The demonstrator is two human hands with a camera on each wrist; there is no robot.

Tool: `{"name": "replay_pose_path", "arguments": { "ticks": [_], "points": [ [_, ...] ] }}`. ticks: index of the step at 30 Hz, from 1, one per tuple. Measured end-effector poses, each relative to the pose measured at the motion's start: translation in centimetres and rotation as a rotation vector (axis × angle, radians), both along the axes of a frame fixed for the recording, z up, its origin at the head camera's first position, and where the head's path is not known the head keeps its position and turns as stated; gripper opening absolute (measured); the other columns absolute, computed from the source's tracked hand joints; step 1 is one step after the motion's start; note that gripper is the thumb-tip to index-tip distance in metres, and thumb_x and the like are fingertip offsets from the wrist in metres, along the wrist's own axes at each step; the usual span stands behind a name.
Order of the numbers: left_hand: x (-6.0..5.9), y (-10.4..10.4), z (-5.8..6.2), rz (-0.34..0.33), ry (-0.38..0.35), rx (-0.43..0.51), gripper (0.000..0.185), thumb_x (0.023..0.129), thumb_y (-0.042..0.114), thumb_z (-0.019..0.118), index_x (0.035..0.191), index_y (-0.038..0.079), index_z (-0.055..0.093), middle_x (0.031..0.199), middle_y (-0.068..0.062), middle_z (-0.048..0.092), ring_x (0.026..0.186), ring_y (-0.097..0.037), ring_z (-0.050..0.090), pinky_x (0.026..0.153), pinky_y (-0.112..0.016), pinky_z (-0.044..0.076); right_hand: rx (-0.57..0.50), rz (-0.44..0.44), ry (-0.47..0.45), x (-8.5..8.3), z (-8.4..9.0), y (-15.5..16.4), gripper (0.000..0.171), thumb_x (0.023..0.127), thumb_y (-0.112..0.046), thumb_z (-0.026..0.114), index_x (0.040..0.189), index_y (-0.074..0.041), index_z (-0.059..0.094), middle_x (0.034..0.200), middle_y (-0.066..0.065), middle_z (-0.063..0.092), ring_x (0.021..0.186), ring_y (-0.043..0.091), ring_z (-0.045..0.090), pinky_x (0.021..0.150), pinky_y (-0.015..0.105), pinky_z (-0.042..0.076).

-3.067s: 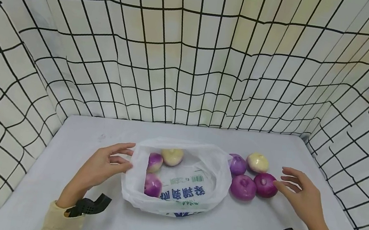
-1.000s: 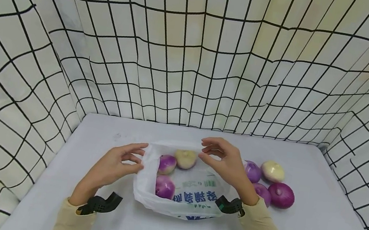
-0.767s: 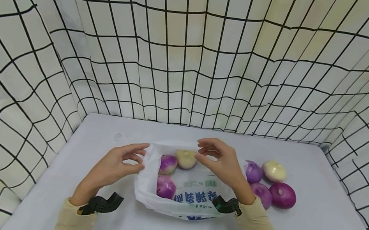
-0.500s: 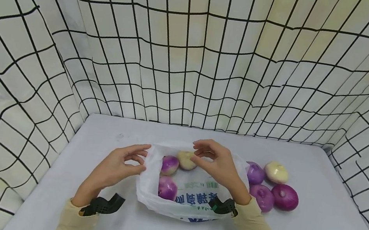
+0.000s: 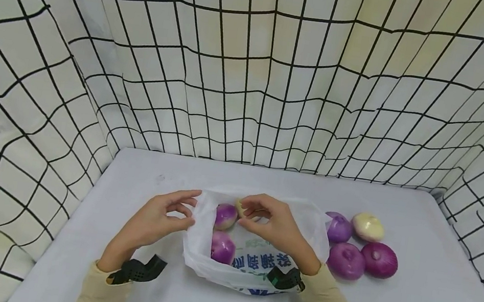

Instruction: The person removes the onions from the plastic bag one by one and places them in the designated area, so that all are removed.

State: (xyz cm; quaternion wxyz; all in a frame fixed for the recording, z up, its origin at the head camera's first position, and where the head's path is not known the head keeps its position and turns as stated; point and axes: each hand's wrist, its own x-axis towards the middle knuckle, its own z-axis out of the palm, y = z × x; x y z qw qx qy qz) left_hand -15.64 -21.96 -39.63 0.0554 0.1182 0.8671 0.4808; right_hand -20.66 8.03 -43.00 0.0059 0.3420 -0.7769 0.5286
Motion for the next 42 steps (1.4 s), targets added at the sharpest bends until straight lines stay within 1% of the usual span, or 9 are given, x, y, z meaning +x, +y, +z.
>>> {"name": "replay_pose_path", "arguments": {
  "ticks": [6, 12, 14, 19, 22, 26, 30, 35, 42],
  "points": [
    [-0.1, 0.1, -0.4, -0.004, 0.003, -0.005, 0.062, 0.091, 0.013, 0.076, 0.150, 0.013, 0.055, 0.133, -0.017, 0.067, 0.102, -0.009, 0.070, 0.078, -0.021, 0.058, 0.032, 0.065, -0.020, 0.0, -0.5, -0.2, 0.044, 0.086, -0.009, 0.083, 0.126, -0.001, 0.067, 0.113, 0.020, 0.072, 0.100, 0.030, 0.074, 0.091, 0.034, 0.062],
    [-0.1, 0.4, -0.3, -0.008, 0.005, -0.014, 0.062, 0.091, 0.014, 0.076, 0.150, 0.014, 0.055, 0.132, -0.015, 0.068, 0.102, -0.011, 0.070, 0.078, -0.021, 0.057, 0.122, 0.097, -0.022, 0.1, -1.1, -0.7, 0.052, 0.083, -0.017, 0.088, 0.129, -0.007, 0.068, 0.121, 0.011, 0.071, 0.104, 0.026, 0.073, 0.094, 0.028, 0.061],
    [-0.1, 0.5, -0.2, -0.010, 0.007, -0.017, 0.062, 0.091, 0.014, 0.077, 0.149, 0.015, 0.056, 0.132, -0.015, 0.068, 0.102, -0.011, 0.070, 0.078, -0.021, 0.057, 0.144, 0.121, -0.028, 0.1, -1.3, -1.0, 0.053, 0.083, -0.019, 0.088, 0.130, -0.007, 0.067, 0.121, 0.011, 0.069, 0.104, 0.026, 0.073, 0.093, 0.029, 0.061],
    [0.0, 0.5, 0.0, -0.026, 0.034, -0.013, 0.062, 0.092, 0.014, 0.076, 0.149, 0.012, 0.055, 0.131, -0.016, 0.069, 0.101, -0.007, 0.070, 0.076, -0.021, 0.056, 0.192, 0.170, -0.098, 0.3, -1.7, -1.5, 0.052, 0.082, -0.021, 0.089, 0.128, -0.009, 0.068, 0.122, 0.009, 0.070, 0.107, 0.026, 0.072, 0.094, 0.030, 0.061],
    [0.0, 0.6, 0.1, -0.030, 0.031, -0.003, 0.062, 0.092, 0.014, 0.077, 0.149, 0.011, 0.055, 0.131, -0.017, 0.068, 0.103, -0.011, 0.070, 0.076, -0.020, 0.055, 0.229, 0.164, -0.139, 0.4, -2.1, -1.7, 0.054, 0.080, -0.024, 0.090, 0.128, -0.013, 0.068, 0.123, 0.005, 0.072, 0.108, 0.020, 0.071, 0.094, 0.027, 0.059],
    [0.0, 0.6, 0.1, -0.031, 0.021, -0.006, 0.062, 0.093, 0.015, 0.076, 0.150, 0.011, 0.054, 0.132, -0.017, 0.068, 0.107, -0.020, 0.070, 0.076, -0.020, 0.055, 0.256, 0.173, -0.157, 0.6, -2.4, -1.8, 0.057, 0.080, -0.024, 0.090, 0.131, -0.013, 0.067, 0.124, 0.003, 0.071, 0.109, 0.017, 0.070, 0.096, 0.027, 0.059],
    [-0.1, 0.7, 0.1, -0.026, 0.017, -0.014, 0.062, 0.093, 0.016, 0.076, 0.150, 0.012, 0.054, 0.133, -0.017, 0.068, 0.109, -0.023, 0.071, 0.076, -0.021, 0.056, 0.269, 0.187, -0.156, 0.8, -2.5, -1.9, 0.058, 0.080, -0.023, 0.091, 0.132, -0.015, 0.066, 0.126, 0.000, 0.070, 0.110, 0.015, 0.070, 0.097, 0.028, 0.058],
    [-0.1, 0.7, 0.1, -0.020, 0.013, -0.021, 0.062, 0.092, 0.016, 0.076, 0.150, 0.013, 0.054, 0.133, -0.017, 0.068, 0.109, -0.023, 0.071, 0.077, -0.021, 0.057, 0.243, 0.222, -0.144, 0.8, -2.7, -2.0, 0.061, 0.078, -0.021, 0.092, 0.132, -0.012, 0.065, 0.129, 0.005, 0.069, 0.110, 0.019, 0.070, 0.095, 0.028, 0.059],
    [-0.1, 0.7, 0.0, -0.025, -0.001, -0.008, 0.062, 0.093, 0.017, 0.076, 0.151, 0.011, 0.053, 0.135, -0.018, 0.066, 0.111, -0.025, 0.071, 0.077, -0.021, 0.058, 0.265, 0.247, -0.175, 0.8, -3.4, -2.3, 0.063, 0.078, -0.022, 0.093, 0.133, -0.015, 0.063, 0.131, 0.003, 0.066, 0.114, 0.016, 0.067, 0.095, 0.021, 0.057]
  ]
}}
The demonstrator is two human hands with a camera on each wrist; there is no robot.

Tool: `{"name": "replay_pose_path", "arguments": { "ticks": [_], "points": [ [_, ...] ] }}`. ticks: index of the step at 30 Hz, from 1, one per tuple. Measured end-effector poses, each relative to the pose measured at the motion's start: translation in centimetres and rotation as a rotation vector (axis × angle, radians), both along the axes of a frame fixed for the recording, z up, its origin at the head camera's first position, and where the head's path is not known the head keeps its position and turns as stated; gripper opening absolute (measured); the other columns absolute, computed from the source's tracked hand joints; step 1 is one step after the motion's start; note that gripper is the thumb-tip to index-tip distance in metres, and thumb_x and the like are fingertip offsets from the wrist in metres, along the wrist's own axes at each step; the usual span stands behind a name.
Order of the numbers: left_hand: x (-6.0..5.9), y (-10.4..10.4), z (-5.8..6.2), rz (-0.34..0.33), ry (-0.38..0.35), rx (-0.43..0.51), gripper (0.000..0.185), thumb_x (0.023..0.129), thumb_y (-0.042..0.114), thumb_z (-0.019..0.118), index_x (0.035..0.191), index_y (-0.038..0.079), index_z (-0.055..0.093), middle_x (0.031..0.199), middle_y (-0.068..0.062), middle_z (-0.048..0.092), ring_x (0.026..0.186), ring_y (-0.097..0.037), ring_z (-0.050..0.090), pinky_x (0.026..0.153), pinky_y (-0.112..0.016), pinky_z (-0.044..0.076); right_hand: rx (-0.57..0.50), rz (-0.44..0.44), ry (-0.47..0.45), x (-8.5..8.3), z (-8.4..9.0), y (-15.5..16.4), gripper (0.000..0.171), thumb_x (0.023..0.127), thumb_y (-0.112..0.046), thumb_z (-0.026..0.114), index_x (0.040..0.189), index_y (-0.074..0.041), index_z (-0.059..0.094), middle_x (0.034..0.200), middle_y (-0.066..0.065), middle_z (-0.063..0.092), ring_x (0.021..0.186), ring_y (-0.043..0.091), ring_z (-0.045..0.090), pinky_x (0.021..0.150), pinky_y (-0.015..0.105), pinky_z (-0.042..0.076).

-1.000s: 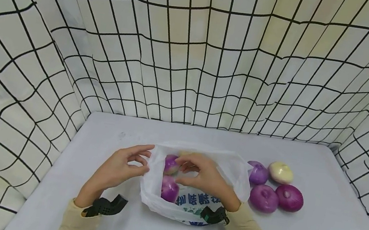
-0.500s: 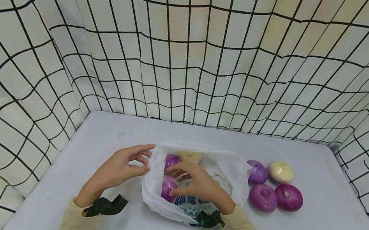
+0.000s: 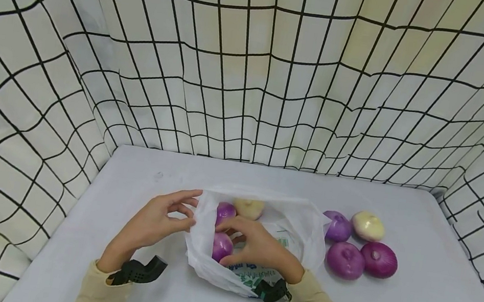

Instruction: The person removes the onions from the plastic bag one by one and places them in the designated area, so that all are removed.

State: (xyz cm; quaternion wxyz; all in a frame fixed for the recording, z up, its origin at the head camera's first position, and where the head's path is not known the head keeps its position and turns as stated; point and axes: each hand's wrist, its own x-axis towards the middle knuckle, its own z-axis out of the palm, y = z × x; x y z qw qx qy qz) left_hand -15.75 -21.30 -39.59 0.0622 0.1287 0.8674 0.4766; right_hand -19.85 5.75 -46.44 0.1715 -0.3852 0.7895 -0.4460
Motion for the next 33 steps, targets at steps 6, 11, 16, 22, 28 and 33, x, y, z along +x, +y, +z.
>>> {"name": "replay_pose_path", "arguments": {
  "ticks": [6, 11, 16, 22, 28, 33],
  "points": [
    [-0.01, 0.05, -0.02, 0.004, 0.000, -0.006, 0.062, 0.093, 0.017, 0.076, 0.151, 0.011, 0.053, 0.135, -0.018, 0.067, 0.109, -0.023, 0.071, 0.076, -0.021, 0.057, 0.027, -0.009, -0.044, 0.20, -0.05, -0.04, 0.063, 0.078, -0.020, 0.092, 0.133, -0.016, 0.062, 0.133, 0.001, 0.064, 0.117, 0.015, 0.065, 0.097, 0.020, 0.056],
    [0.02, 0.06, 0.01, 0.005, 0.003, -0.016, 0.062, 0.093, 0.017, 0.076, 0.151, 0.011, 0.053, 0.135, -0.018, 0.067, 0.109, -0.024, 0.072, 0.077, -0.021, 0.057, 0.033, -0.015, -0.037, 0.30, -0.01, -0.04, 0.062, 0.078, -0.021, 0.092, 0.133, -0.016, 0.062, 0.133, 0.001, 0.064, 0.116, 0.014, 0.064, 0.096, 0.020, 0.057],
    [0.06, 0.05, -0.08, 0.008, 0.009, -0.028, 0.062, 0.094, 0.018, 0.076, 0.151, 0.011, 0.053, 0.134, -0.017, 0.067, 0.108, -0.023, 0.072, 0.077, -0.021, 0.057, 0.039, -0.015, -0.013, 0.30, -0.01, -0.04, 0.061, 0.078, -0.023, 0.092, 0.132, -0.017, 0.063, 0.133, 0.000, 0.064, 0.115, 0.012, 0.064, 0.095, 0.018, 0.056],
    [0.08, 0.04, -0.12, 0.003, 0.019, -0.029, 0.061, 0.094, 0.019, 0.076, 0.150, 0.011, 0.054, 0.133, -0.017, 0.068, 0.106, -0.021, 0.073, 0.075, -0.021, 0.056, 0.062, 0.008, -0.014, 0.28, -0.12, -0.13, 0.064, 0.078, -0.020, 0.092, 0.135, -0.016, 0.061, 0.137, 0.001, 0.062, 0.120, 0.015, 0.063, 0.094, 0.017, 0.056],
    [0.04, 0.07, -0.10, -0.004, 0.036, -0.033, 0.061, 0.094, 0.017, 0.075, 0.150, 0.010, 0.053, 0.132, -0.018, 0.069, 0.104, -0.021, 0.073, 0.075, -0.021, 0.056, 0.095, 0.009, -0.028, 0.30, -0.34, -0.21, 0.070, 0.078, -0.020, 0.092, 0.140, -0.019, 0.059, 0.144, 0.000, 0.058, 0.124, 0.019, 0.063, 0.093, 0.016, 0.056],
    [0.05, 0.10, -0.05, -0.005, 0.035, -0.033, 0.061, 0.094, 0.018, 0.075, 0.150, 0.011, 0.053, 0.132, -0.017, 0.069, 0.104, -0.020, 0.073, 0.075, -0.022, 0.056, 0.094, 0.000, -0.026, 0.29, -0.43, -0.17, 0.070, 0.078, -0.021, 0.092, 0.139, -0.020, 0.059, 0.143, -0.001, 0.058, 0.123, 0.019, 0.063, 0.094, 0.017, 0.056]
  ]
}}
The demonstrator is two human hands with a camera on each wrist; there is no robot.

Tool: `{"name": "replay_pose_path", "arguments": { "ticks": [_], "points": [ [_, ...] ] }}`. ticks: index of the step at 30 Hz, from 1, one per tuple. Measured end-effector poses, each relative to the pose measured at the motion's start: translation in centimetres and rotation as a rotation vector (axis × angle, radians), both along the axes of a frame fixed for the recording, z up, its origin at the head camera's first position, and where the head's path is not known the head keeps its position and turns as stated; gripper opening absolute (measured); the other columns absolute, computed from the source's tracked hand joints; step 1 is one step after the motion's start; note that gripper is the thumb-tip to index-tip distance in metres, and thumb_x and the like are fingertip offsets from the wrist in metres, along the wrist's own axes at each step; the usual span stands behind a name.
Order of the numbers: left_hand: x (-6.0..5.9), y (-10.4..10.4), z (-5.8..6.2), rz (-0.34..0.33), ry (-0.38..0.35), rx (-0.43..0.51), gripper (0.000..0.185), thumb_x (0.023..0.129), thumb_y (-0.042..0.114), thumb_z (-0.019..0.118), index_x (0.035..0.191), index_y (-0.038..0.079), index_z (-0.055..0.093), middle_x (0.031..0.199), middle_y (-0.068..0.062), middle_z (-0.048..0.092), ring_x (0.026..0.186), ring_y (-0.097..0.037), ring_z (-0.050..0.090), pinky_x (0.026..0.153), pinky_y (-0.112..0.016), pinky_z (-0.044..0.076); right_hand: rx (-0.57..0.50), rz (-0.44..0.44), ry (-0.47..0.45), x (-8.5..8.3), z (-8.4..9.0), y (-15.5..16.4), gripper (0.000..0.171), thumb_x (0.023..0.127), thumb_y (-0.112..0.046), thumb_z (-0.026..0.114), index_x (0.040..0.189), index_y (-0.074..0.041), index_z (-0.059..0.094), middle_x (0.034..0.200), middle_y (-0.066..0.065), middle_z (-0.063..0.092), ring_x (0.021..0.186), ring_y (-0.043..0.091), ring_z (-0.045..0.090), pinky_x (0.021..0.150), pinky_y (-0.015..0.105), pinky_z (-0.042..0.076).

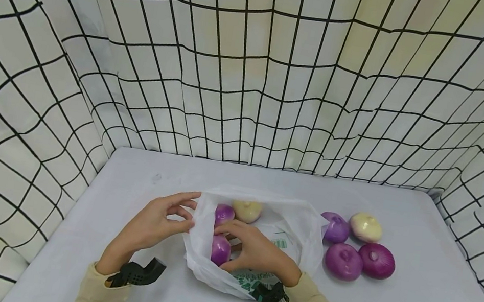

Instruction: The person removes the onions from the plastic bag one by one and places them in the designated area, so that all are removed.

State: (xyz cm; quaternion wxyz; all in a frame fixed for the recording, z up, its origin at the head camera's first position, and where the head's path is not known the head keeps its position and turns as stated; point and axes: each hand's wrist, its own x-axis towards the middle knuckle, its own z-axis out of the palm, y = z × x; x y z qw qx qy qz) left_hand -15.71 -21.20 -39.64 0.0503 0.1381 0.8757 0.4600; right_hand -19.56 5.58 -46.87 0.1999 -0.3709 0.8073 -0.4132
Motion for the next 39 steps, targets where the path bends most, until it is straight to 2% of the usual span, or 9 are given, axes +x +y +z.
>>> {"name": "replay_pose_path", "arguments": {
  "ticks": [8, 22, 26, 33, 39],
  "points": [
    [0.0, -0.1, 0.0, -0.003, -0.002, 0.007, 0.061, 0.094, 0.018, 0.075, 0.151, 0.011, 0.052, 0.133, -0.017, 0.068, 0.104, -0.020, 0.073, 0.075, -0.021, 0.056, -0.039, -0.004, -0.021, 0.0, 0.2, 0.4, 0.070, 0.078, -0.021, 0.092, 0.139, -0.021, 0.059, 0.143, 0.000, 0.058, 0.123, 0.021, 0.063, 0.095, 0.020, 0.057],
    [-0.1, -0.1, -0.1, -0.004, -0.007, 0.026, 0.062, 0.094, 0.017, 0.075, 0.152, 0.012, 0.052, 0.134, -0.017, 0.068, 0.105, -0.019, 0.072, 0.077, -0.021, 0.057, -0.138, 0.001, 0.031, 0.0, 0.9, 1.9, 0.072, 0.075, -0.020, 0.094, 0.139, -0.021, 0.060, 0.146, 0.000, 0.060, 0.123, 0.025, 0.063, 0.093, 0.021, 0.058],
    [0.0, 0.0, -0.1, 0.000, 0.001, 0.016, 0.062, 0.094, 0.017, 0.075, 0.152, 0.012, 0.052, 0.134, -0.017, 0.068, 0.105, -0.018, 0.072, 0.077, -0.021, 0.057, -0.131, -0.022, 0.037, 0.0, 1.2, 2.5, 0.075, 0.074, -0.020, 0.095, 0.140, -0.024, 0.060, 0.147, -0.003, 0.060, 0.128, 0.025, 0.062, 0.094, 0.022, 0.058],
    [0.0, -0.1, -0.2, -0.007, 0.003, 0.016, 0.062, 0.095, 0.017, 0.074, 0.152, 0.012, 0.051, 0.135, -0.017, 0.067, 0.105, -0.016, 0.072, 0.078, -0.021, 0.057, -0.114, -0.068, 0.040, 0.2, 1.6, 3.6, 0.073, 0.075, -0.023, 0.094, 0.140, -0.023, 0.060, 0.139, 0.004, 0.061, 0.124, 0.027, 0.063, 0.094, 0.023, 0.059],
    [0.0, 0.1, -0.2, -0.001, 0.009, 0.002, 0.062, 0.094, 0.016, 0.074, 0.152, 0.013, 0.052, 0.134, -0.017, 0.068, 0.105, -0.016, 0.072, 0.077, -0.022, 0.057, -0.100, -0.112, 0.076, 0.5, 1.8, 4.5, 0.073, 0.075, -0.024, 0.094, 0.139, -0.026, 0.060, 0.140, 0.003, 0.061, 0.123, 0.028, 0.064, 0.094, 0.024, 0.059]
  ]
}}
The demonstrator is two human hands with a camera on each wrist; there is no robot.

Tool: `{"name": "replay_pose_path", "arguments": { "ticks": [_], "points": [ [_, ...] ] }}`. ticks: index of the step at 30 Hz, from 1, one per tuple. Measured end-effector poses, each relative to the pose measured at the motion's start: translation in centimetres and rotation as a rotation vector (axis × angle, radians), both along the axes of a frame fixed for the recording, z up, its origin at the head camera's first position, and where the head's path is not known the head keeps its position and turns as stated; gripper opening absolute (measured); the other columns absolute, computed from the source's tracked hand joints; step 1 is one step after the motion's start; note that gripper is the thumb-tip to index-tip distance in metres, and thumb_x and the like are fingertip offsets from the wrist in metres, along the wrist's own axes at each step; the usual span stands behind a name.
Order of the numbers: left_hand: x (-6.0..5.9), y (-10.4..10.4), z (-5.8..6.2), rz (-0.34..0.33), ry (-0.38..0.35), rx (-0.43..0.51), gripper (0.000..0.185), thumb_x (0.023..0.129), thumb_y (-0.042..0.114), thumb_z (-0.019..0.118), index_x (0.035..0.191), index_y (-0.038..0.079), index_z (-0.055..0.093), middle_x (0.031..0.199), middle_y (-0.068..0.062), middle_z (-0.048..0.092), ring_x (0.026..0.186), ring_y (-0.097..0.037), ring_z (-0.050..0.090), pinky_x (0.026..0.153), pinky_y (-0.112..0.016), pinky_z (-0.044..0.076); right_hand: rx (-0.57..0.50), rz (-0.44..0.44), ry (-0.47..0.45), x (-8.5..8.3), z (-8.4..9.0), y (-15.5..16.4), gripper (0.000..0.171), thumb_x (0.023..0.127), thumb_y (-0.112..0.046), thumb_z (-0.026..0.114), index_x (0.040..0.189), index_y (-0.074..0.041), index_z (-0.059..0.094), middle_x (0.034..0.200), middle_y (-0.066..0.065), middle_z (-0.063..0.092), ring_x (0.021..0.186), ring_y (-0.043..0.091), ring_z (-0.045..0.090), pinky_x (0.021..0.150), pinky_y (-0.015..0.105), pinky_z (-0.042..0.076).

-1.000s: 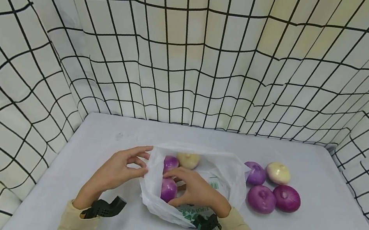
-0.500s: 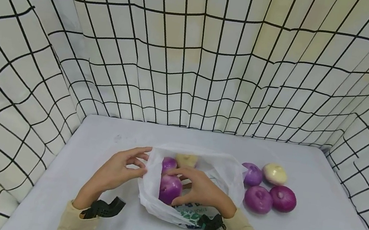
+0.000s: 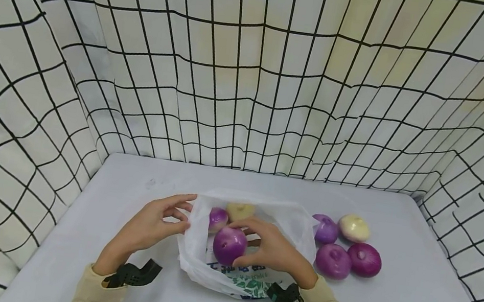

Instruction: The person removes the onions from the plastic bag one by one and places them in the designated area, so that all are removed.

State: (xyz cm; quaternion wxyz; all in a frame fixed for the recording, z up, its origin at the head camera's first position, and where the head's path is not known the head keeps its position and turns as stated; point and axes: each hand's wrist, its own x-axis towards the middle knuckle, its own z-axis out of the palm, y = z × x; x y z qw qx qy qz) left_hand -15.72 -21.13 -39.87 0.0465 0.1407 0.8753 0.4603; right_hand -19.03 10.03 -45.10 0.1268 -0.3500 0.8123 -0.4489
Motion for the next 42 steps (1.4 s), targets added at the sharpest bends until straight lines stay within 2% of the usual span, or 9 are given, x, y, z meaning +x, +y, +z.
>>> {"name": "replay_pose_path", "arguments": {
  "ticks": [7, 15, 26, 35, 42],
  "points": [
    [-0.1, 0.0, -0.1, -0.004, 0.010, 0.000, 0.062, 0.094, 0.016, 0.075, 0.151, 0.012, 0.052, 0.133, -0.017, 0.068, 0.104, -0.016, 0.072, 0.077, -0.021, 0.057, -0.024, -0.026, 0.018, 0.1, 0.0, 1.1, 0.075, 0.074, -0.025, 0.094, 0.140, -0.024, 0.059, 0.139, 0.003, 0.060, 0.121, 0.028, 0.065, 0.094, 0.026, 0.060],
    [-0.1, 0.1, -0.1, -0.007, 0.007, 0.005, 0.062, 0.094, 0.018, 0.075, 0.151, 0.011, 0.052, 0.134, -0.017, 0.067, 0.106, -0.018, 0.072, 0.079, -0.019, 0.057, 0.002, -0.095, -0.006, 0.3, 0.4, 2.2, 0.074, 0.074, -0.026, 0.094, 0.139, -0.030, 0.059, 0.140, -0.004, 0.059, 0.125, 0.023, 0.063, 0.095, 0.023, 0.058],
    [0.0, 0.2, 0.0, -0.006, 0.007, 0.006, 0.063, 0.094, 0.018, 0.075, 0.152, 0.009, 0.051, 0.135, -0.019, 0.067, 0.106, -0.020, 0.072, 0.079, -0.020, 0.058, -0.006, -0.127, 0.019, 0.6, 1.1, 3.8, 0.078, 0.074, -0.032, 0.093, 0.143, -0.027, 0.057, 0.137, -0.002, 0.061, 0.125, 0.024, 0.064, 0.096, 0.027, 0.059],
    [-0.1, 0.3, 0.1, 0.003, 0.009, -0.007, 0.063, 0.094, 0.017, 0.075, 0.151, 0.010, 0.052, 0.134, -0.018, 0.067, 0.106, -0.021, 0.072, 0.079, -0.020, 0.058, -0.014, -0.174, 0.063, 0.6, 1.3, 5.3, 0.076, 0.075, -0.029, 0.093, 0.142, -0.026, 0.058, 0.140, 0.000, 0.060, 0.126, 0.026, 0.064, 0.098, 0.032, 0.060],
    [-0.1, 0.4, 0.0, 0.009, 0.008, -0.018, 0.063, 0.093, 0.015, 0.076, 0.151, 0.010, 0.052, 0.133, -0.019, 0.068, 0.106, -0.021, 0.072, 0.076, -0.020, 0.057, -0.022, -0.219, 0.054, 0.8, 1.7, 6.7, 0.075, 0.075, -0.029, 0.094, 0.141, -0.028, 0.058, 0.143, 0.000, 0.059, 0.126, 0.025, 0.063, 0.100, 0.033, 0.059]
  ]
}}
